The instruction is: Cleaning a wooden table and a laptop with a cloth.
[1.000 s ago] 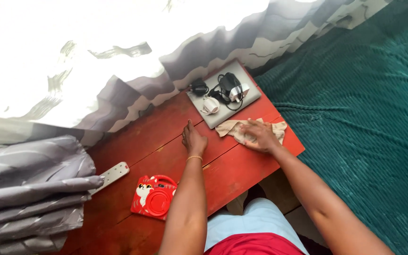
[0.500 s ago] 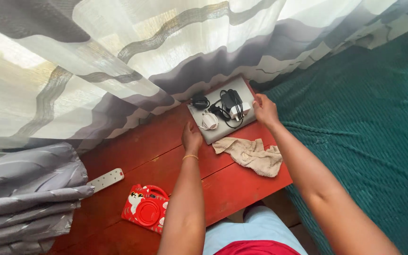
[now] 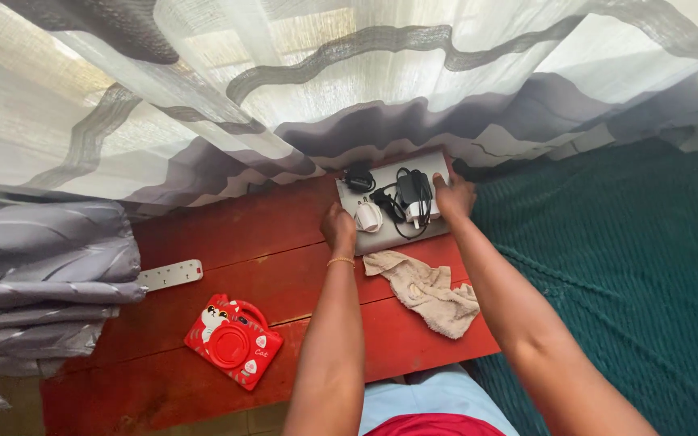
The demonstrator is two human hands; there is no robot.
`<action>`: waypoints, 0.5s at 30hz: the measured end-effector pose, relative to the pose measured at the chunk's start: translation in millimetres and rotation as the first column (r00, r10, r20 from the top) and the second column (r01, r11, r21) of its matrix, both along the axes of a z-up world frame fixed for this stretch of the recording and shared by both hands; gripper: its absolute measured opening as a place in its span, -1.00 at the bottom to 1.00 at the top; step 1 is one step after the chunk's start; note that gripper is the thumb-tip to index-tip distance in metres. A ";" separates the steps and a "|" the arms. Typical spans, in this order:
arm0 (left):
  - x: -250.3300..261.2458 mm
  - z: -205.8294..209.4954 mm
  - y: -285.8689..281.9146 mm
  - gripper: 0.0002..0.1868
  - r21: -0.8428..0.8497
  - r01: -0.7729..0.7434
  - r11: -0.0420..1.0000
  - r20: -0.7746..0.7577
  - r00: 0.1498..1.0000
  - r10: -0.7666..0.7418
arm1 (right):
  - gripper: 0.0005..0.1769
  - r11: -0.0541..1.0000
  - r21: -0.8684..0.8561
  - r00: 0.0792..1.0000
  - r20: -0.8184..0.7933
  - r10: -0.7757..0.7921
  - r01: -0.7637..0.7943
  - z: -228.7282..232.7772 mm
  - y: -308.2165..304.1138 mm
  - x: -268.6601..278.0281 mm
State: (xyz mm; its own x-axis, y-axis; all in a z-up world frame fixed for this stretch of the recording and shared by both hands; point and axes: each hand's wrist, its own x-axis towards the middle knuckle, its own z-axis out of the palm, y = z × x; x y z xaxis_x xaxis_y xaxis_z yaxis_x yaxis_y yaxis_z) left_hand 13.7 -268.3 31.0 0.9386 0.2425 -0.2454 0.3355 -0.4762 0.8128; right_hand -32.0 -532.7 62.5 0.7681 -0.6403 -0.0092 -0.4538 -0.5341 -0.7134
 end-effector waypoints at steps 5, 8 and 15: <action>-4.8 24.6 -4.7 -0.56 -0.199 -0.249 0.948 -0.165 0.962 0.218 | -0.27 0.957 0.103 0.923 -0.310 -0.229 0.273 27.5 13.7 6.2; -8.3 44.1 -9.5 -0.60 -0.195 -0.283 0.939 -0.245 0.941 0.233 | -0.26 0.957 0.084 0.904 -0.362 -0.230 0.277 37.3 18.6 9.5; -10.1 75.3 -16.1 -0.56 -0.163 -0.257 0.953 -0.274 0.939 0.206 | -0.15 0.936 0.171 0.893 -0.391 -0.224 0.309 59.2 21.1 10.8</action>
